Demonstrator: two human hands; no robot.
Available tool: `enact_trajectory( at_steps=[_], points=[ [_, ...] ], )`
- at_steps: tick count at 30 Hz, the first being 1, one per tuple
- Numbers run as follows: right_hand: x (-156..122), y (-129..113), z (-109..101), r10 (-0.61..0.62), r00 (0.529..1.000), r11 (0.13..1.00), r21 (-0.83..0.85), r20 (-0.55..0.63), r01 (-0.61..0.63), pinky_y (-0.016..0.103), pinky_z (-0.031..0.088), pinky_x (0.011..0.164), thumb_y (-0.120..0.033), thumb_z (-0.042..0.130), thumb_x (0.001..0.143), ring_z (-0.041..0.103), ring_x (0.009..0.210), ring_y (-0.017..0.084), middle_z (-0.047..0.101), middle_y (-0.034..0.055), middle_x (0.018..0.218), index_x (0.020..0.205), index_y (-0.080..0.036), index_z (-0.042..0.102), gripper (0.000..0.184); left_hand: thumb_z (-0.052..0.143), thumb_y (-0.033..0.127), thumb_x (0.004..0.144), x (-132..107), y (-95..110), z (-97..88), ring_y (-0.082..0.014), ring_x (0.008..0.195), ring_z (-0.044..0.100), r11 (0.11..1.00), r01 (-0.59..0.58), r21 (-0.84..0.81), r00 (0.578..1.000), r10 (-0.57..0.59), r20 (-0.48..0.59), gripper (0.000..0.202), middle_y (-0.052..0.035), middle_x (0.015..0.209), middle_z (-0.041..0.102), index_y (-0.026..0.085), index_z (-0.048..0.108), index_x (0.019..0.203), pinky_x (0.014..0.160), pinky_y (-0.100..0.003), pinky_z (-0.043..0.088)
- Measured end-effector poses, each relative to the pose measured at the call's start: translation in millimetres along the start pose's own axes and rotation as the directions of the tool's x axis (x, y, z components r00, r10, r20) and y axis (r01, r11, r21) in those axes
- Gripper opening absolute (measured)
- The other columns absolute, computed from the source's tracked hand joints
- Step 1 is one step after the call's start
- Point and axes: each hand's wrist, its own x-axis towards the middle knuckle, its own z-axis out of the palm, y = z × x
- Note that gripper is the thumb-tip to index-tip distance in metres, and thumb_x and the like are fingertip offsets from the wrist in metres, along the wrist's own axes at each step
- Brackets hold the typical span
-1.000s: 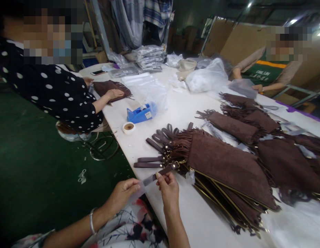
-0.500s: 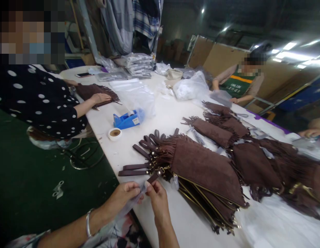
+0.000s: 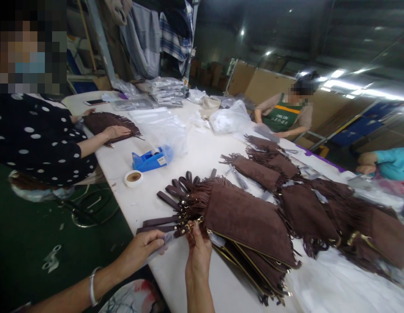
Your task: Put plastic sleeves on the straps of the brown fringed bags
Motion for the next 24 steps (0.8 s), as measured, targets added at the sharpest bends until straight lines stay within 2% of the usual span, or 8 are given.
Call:
enact_trajectory(
  at_steps=[5,8,11,16,20,24],
  points=[
    [-8,-8,-4,-0.025,0.997,0.997,-0.077,0.075,0.031,0.032,0.053,0.080,-0.045,0.074,0.073,0.065,0.091,0.020,0.069,0.0053,0.099,0.100,-0.019,0.066,0.038,0.059,0.036,0.083,13,8,31.4,-0.0199,0.075,0.060,0.991,-0.028,-0.129,1.000,0.029,0.008,0.026,-0.0052,0.078,0.068,0.013,0.070,0.091,0.071,-0.029,0.043],
    [-8,-8,-8,-0.041,0.996,0.997,-0.055,0.076,0.045,0.031,0.053,0.075,-0.042,0.074,0.074,0.064,0.086,0.019,0.068,0.0051,0.097,0.098,-0.018,0.066,0.035,0.058,0.037,0.085,20,12,45.4,-0.0191,0.075,0.058,0.982,-0.104,-0.158,0.995,0.103,-0.013,0.025,-0.0038,0.075,0.066,0.015,0.070,0.085,0.072,-0.028,0.041],
    [-6,-8,-12,-0.050,0.995,0.997,-0.058,0.089,0.055,0.029,0.053,0.069,-0.042,0.074,0.074,0.064,0.083,0.019,0.068,0.0060,0.096,0.098,-0.016,0.066,0.036,0.057,0.038,0.086,25,18,54.8,-0.0188,0.075,0.058,0.975,-0.125,-0.184,0.992,0.121,-0.030,0.026,-0.0039,0.075,0.066,0.015,0.070,0.084,0.072,-0.028,0.041],
    [-10,-7,-21,-0.050,0.998,0.996,-0.078,0.039,0.053,0.032,0.054,0.071,-0.049,0.069,0.076,0.065,0.091,0.023,0.068,0.0102,0.108,0.110,-0.016,0.065,0.047,0.061,0.037,0.083,31,23,62.2,-0.0195,0.074,0.060,0.967,-0.072,-0.245,0.997,0.062,-0.048,0.027,-0.0063,0.081,0.070,0.013,0.071,0.092,0.073,-0.029,0.045],
    [-15,-3,-23,-0.078,0.996,0.989,-0.119,0.050,0.084,0.037,0.054,0.081,-0.047,0.070,0.076,0.064,0.100,0.026,0.067,0.0110,0.116,0.115,-0.017,0.064,0.050,0.062,0.034,0.081,37,23,63.6,-0.0239,0.090,0.063,0.960,-0.085,-0.266,0.995,0.071,-0.065,0.027,-0.0096,0.097,0.072,0.014,0.070,0.098,0.083,-0.032,0.046],
    [-15,0,-20,-0.089,0.996,0.989,-0.119,0.025,0.091,0.038,0.053,0.086,-0.044,0.074,0.073,0.060,0.109,0.027,0.066,0.0107,0.119,0.115,-0.017,0.064,0.051,0.060,0.032,0.081,45,26,64.1,-0.0237,0.090,0.062,0.968,-0.117,-0.221,0.992,0.104,-0.068,0.025,-0.0086,0.093,0.071,0.014,0.069,0.096,0.082,-0.031,0.046]
  ],
)
